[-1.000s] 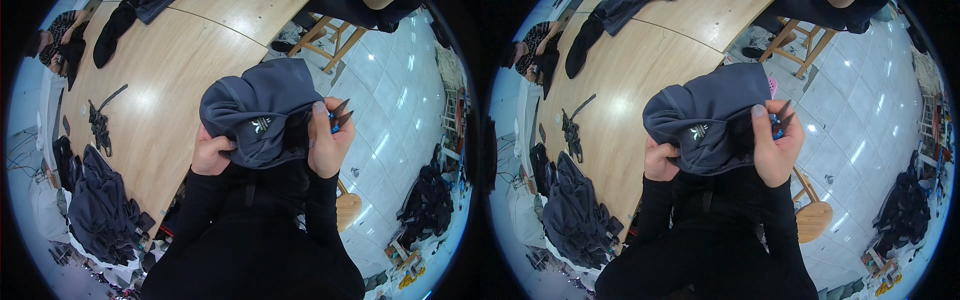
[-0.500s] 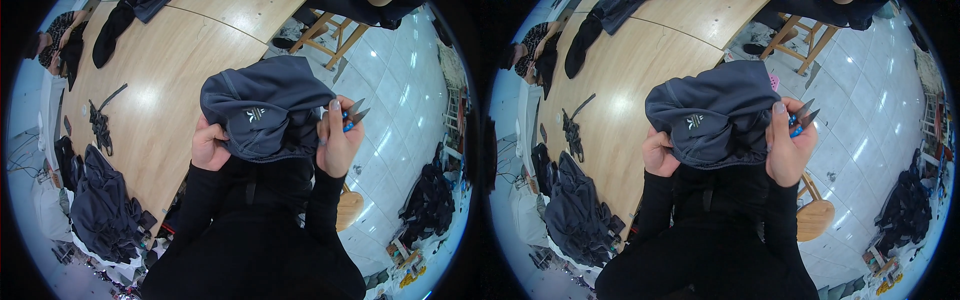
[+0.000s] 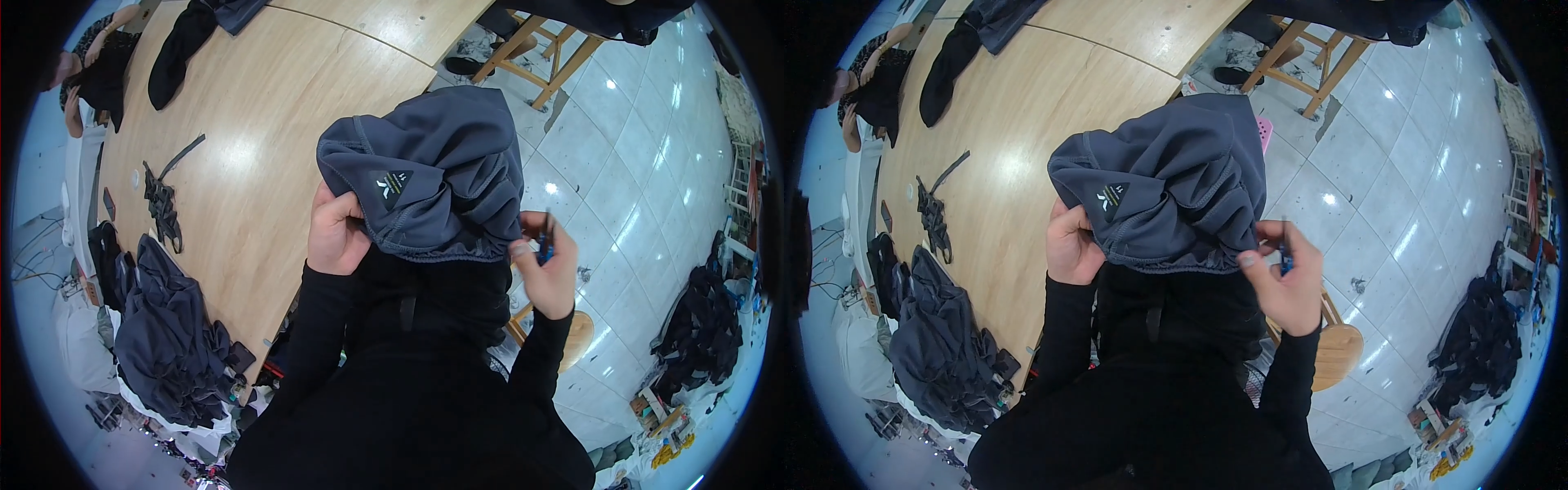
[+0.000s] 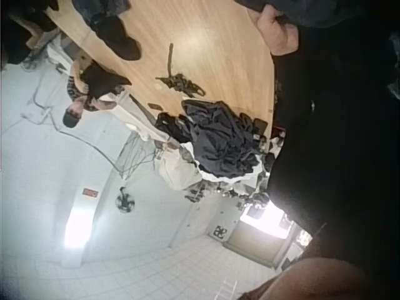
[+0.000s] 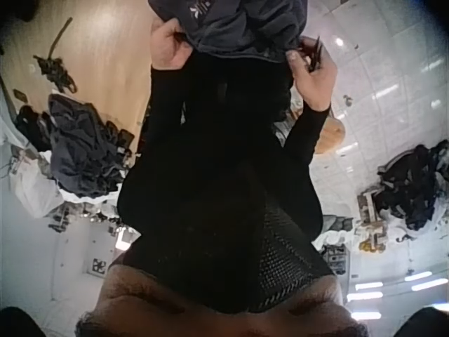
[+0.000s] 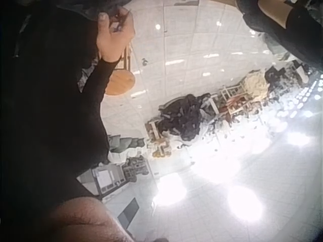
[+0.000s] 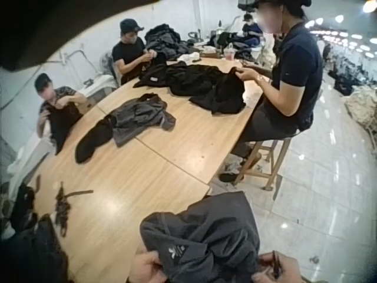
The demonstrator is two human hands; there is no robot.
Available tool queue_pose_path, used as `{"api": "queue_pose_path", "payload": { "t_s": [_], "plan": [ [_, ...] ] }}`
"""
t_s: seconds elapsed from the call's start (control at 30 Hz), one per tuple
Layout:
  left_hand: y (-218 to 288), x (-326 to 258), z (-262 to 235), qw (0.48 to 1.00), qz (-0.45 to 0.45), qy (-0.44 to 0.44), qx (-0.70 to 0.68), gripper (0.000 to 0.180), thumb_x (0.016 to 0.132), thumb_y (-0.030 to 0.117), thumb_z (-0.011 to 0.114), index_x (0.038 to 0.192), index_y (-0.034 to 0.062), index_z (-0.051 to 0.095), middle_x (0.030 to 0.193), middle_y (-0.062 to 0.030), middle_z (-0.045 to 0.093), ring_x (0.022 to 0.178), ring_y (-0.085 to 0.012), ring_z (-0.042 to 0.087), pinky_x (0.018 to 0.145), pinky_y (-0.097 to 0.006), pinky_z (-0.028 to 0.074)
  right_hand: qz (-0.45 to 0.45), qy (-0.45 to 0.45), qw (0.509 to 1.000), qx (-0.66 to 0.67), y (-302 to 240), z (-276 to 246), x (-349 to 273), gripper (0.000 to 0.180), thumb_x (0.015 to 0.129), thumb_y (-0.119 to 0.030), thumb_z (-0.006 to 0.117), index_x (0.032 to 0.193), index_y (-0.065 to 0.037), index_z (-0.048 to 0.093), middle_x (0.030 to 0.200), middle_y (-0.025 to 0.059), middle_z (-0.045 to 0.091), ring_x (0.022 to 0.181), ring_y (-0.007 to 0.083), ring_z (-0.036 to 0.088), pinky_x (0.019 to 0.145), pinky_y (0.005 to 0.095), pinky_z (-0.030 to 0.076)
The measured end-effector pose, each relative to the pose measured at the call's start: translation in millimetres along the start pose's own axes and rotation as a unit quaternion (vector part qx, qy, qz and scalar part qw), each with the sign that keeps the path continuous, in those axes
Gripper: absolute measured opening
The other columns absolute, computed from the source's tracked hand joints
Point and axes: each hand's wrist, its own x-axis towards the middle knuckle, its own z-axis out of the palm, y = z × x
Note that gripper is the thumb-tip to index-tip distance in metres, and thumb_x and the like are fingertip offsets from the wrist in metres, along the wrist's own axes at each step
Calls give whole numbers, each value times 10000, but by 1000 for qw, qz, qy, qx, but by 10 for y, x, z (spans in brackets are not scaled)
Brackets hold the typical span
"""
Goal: The recorder uses a small pair of snips to trim excess threads from the waistband and seams of a pair of grey athletic shorts.
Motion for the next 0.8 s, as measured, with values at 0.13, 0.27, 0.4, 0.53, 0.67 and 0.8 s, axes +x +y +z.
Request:
{"api": "queue_pose_path", "payload": {
  "t_s": [0.13,0.27,0.4,0.53,0.67,0.8],
  "plan": [
    [-13,-23,-111,997,-6,36,63,505,877,-123,456,1351,-19,598,1254,-109,714,1111,-202,705,935,-324,565,25,-29,999,-31,60,112,8,210,934,-115,796,1041,18,673,877,2,640,801,57,534,671,221,426],
    [-74,-108,653,919,229,189,258,501,885,-94,522,1370,0,607,1339,-127,673,1208,-225,647,998,-310,492,54,-9,983,173,123,55,-4,191,1008,-127,746,1127,-18,643,937,-12,653,777,34,543,567,222,381],
    [107,-232,746,768,350,-69,532,587,811,-17,706,1392,39,643,1408,-159,648,1295,-265,598,1090,-406,439,145,13,901,410,-1,8,27,279,1098,-143,620,1339,-18,558,1141,58,697,676,30,526,476,186,303],
    [-73,-111,919,608,255,-154,736,575,823,100,801,1387,140,694,1517,-128,589,1389,-369,508,1175,-497,358,144,-83,778,606,193,2,60,452,1198,-361,379,1454,-21,530,1216,140,719,424,71,304,389,209,221],
    [-181,27,701,628,285,-62,721,567,864,74,747,1424,111,662,1548,-172,557,1421,-400,492,1188,-515,348,127,-93,772,616,228,44,20,455,1201,-373,366,1451,-32,534,1206,120,719,410,65,275,383,213,216],
    [-200,66,620,628,302,-14,717,572,839,6,709,1404,89,671,1527,-189,567,1409,-391,517,1181,-499,376,141,-93,769,617,284,55,9,419,1202,-367,373,1376,-43,573,1136,92,725,409,65,276,384,212,225]
  ]
}}
